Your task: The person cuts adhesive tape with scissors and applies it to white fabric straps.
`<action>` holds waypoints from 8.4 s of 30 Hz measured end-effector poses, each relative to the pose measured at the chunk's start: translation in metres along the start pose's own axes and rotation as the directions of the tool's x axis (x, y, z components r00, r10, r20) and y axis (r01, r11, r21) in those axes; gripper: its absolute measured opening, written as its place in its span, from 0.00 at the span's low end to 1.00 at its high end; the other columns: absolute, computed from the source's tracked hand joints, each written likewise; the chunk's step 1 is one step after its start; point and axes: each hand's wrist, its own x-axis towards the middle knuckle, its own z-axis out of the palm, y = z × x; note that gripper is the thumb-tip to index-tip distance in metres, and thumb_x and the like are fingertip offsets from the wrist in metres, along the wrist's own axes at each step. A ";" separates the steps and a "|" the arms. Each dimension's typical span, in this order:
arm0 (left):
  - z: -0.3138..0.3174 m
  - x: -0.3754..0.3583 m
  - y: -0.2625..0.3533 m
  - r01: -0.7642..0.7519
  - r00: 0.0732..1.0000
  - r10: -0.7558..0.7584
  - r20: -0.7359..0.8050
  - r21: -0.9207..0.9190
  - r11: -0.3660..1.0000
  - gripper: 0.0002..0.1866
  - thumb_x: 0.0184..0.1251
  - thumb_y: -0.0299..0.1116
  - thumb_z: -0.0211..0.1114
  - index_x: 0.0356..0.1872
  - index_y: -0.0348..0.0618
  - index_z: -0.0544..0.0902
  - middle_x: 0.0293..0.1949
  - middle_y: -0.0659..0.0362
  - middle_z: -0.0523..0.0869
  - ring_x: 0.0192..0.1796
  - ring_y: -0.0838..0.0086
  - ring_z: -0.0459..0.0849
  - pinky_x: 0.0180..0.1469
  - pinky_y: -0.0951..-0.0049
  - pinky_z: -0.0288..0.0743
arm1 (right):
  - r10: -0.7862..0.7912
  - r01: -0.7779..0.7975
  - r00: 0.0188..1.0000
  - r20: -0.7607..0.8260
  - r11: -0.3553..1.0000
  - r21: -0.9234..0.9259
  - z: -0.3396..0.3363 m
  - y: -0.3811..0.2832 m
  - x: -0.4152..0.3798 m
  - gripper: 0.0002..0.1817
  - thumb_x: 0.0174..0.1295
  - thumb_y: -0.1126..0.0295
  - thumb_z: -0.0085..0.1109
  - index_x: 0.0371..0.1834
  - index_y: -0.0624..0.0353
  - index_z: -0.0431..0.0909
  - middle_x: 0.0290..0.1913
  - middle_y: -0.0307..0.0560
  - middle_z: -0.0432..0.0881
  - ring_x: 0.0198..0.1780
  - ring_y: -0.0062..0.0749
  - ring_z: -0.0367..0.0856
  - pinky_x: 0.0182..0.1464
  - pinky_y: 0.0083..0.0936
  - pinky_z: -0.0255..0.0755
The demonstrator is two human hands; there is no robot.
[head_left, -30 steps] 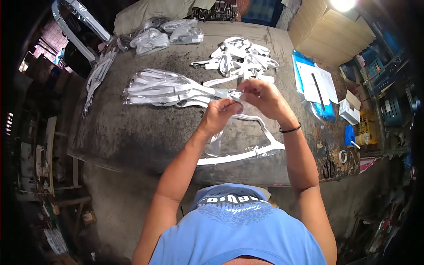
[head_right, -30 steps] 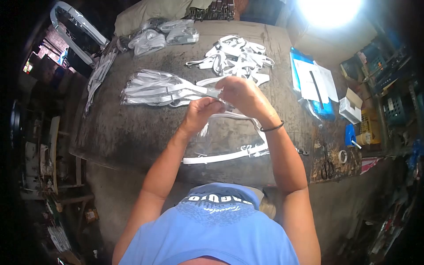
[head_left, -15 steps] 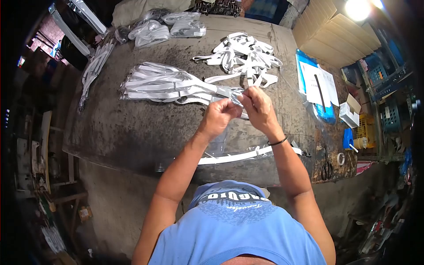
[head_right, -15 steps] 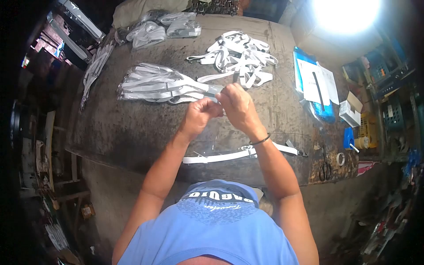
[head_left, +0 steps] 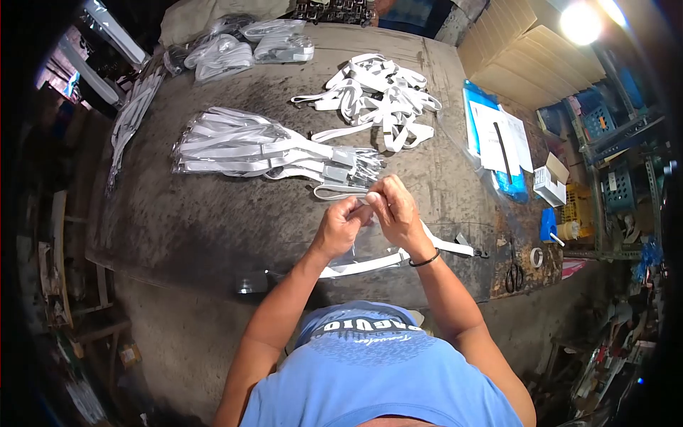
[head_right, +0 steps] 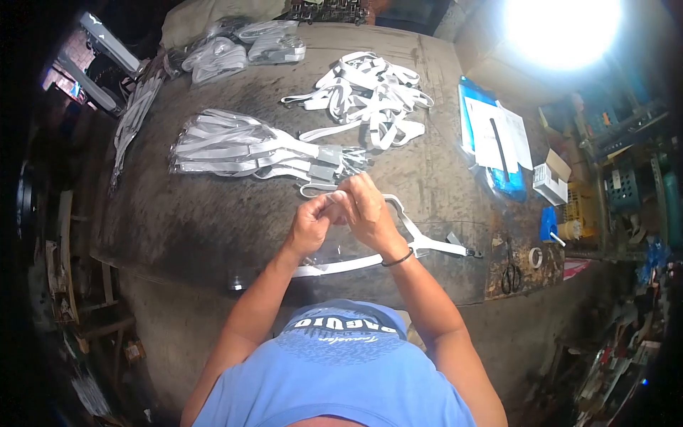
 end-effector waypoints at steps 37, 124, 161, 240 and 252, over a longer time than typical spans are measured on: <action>-0.006 -0.017 0.058 -0.084 0.909 -0.130 0.395 0.480 0.873 0.09 0.60 0.32 0.67 0.36 0.37 0.83 0.29 0.54 0.85 0.32 0.74 0.81 0.36 0.69 0.74 | -0.134 0.181 0.960 0.248 0.967 -0.180 -0.024 -0.024 -0.028 0.08 0.56 0.75 0.64 0.27 0.63 0.73 0.25 0.51 0.72 0.28 0.47 0.74 0.29 0.37 0.67; -0.167 -0.037 0.061 0.314 0.936 -0.183 -0.299 0.479 0.820 0.20 0.69 0.37 0.63 0.60 0.44 0.77 0.32 0.65 0.82 0.34 0.84 0.76 0.37 0.80 0.72 | 0.105 0.095 0.882 0.459 0.914 -0.393 0.132 0.127 0.008 0.08 0.58 0.68 0.63 0.39 0.57 0.79 0.34 0.48 0.80 0.40 0.43 0.78 0.40 0.38 0.67; -0.016 0.036 0.022 -0.027 0.977 0.091 -0.194 0.307 0.951 0.10 0.72 0.37 0.61 0.37 0.41 0.82 0.29 0.65 0.83 0.23 0.90 0.68 0.26 0.86 0.61 | 0.289 -0.281 0.957 -0.024 0.943 0.177 -0.020 0.062 -0.009 0.10 0.62 0.78 0.51 0.45 0.57 0.72 0.37 0.54 0.80 0.41 0.52 0.81 0.41 0.39 0.73; 0.009 0.078 0.007 0.071 0.995 -0.085 0.054 0.223 0.972 0.09 0.69 0.36 0.65 0.36 0.42 0.80 0.29 0.66 0.81 0.29 0.85 0.74 0.33 0.83 0.70 | 0.377 -0.369 0.925 0.046 0.863 0.344 -0.060 0.076 -0.014 0.20 0.62 0.75 0.60 0.58 0.60 0.71 0.42 0.48 0.82 0.42 0.26 0.81 0.44 0.25 0.74; 0.007 0.077 0.021 0.042 0.995 -0.072 0.074 0.356 0.934 0.06 0.66 0.31 0.67 0.38 0.40 0.81 0.32 0.66 0.83 0.32 0.86 0.76 0.36 0.84 0.70 | 0.238 -0.241 0.970 0.037 0.952 0.191 -0.062 0.066 -0.010 0.10 0.59 0.73 0.64 0.44 0.61 0.81 0.39 0.49 0.84 0.38 0.36 0.84 0.41 0.28 0.76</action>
